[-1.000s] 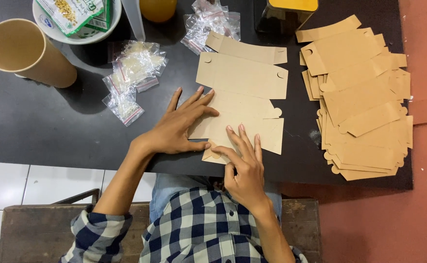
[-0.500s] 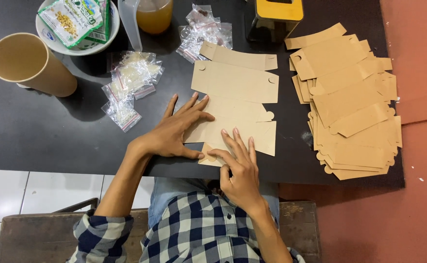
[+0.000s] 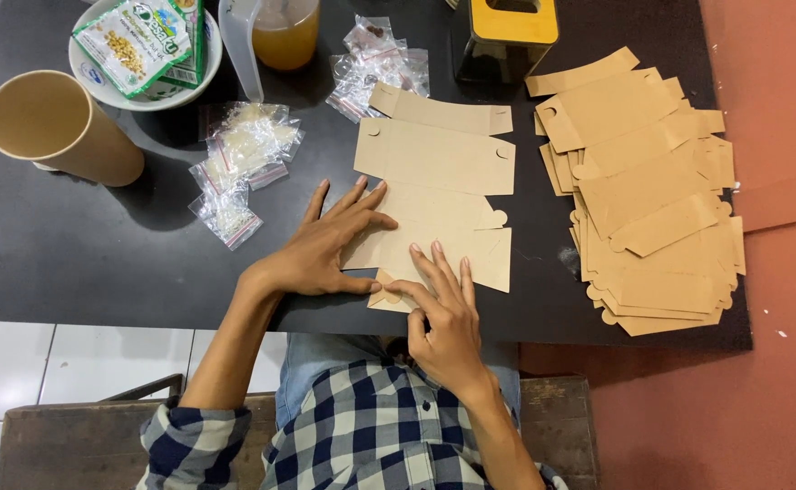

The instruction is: The person assembles flat cardboard pieces into small boxes by folding along pre-scored lines and tucking flaps into slots. They handle each piece one at a time, pressing edges to secure the shape, and place the finished boxes on the table.

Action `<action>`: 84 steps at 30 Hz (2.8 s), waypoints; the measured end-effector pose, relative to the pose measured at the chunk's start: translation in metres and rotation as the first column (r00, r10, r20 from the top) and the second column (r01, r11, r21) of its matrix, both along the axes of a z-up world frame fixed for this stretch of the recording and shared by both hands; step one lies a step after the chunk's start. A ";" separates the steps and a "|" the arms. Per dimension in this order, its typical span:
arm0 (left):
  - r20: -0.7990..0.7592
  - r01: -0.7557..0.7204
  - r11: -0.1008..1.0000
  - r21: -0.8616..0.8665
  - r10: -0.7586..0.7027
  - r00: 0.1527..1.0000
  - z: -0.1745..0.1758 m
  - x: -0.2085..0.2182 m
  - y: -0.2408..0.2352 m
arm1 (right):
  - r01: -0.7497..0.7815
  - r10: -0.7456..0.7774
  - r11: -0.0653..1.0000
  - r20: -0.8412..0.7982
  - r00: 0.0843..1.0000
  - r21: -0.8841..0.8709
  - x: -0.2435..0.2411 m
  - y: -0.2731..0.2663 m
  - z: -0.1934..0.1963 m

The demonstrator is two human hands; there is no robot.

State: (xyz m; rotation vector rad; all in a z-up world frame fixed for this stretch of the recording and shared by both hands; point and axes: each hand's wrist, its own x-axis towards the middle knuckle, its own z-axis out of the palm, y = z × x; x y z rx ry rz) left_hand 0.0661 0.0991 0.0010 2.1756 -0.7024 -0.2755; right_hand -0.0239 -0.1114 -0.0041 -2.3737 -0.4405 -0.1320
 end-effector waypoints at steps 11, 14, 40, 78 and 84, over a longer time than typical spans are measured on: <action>0.058 -0.146 0.989 -0.004 0.146 0.988 0.002 -0.015 -0.009 | 0.010 -0.010 1.000 0.006 1.000 0.030 -0.001 0.000 0.001; 0.048 -0.133 0.991 0.009 0.133 0.990 0.006 -0.021 -0.007 | 0.006 -0.006 0.999 -0.009 1.000 0.044 -0.001 0.000 0.002; 0.059 -0.158 0.987 0.008 0.157 0.986 0.004 -0.025 -0.007 | -0.011 0.013 0.997 -0.034 0.999 0.071 -0.001 -0.002 0.007; 0.009 -0.169 0.971 -0.168 0.173 0.985 -0.005 -0.020 -0.003 | 0.288 -0.195 0.780 -0.222 0.955 0.556 0.044 -0.100 -0.006; 0.070 -0.367 0.914 -0.171 0.383 0.921 -0.001 -0.026 -0.019 | 0.411 -0.437 0.852 0.007 0.899 0.325 0.031 -0.063 0.010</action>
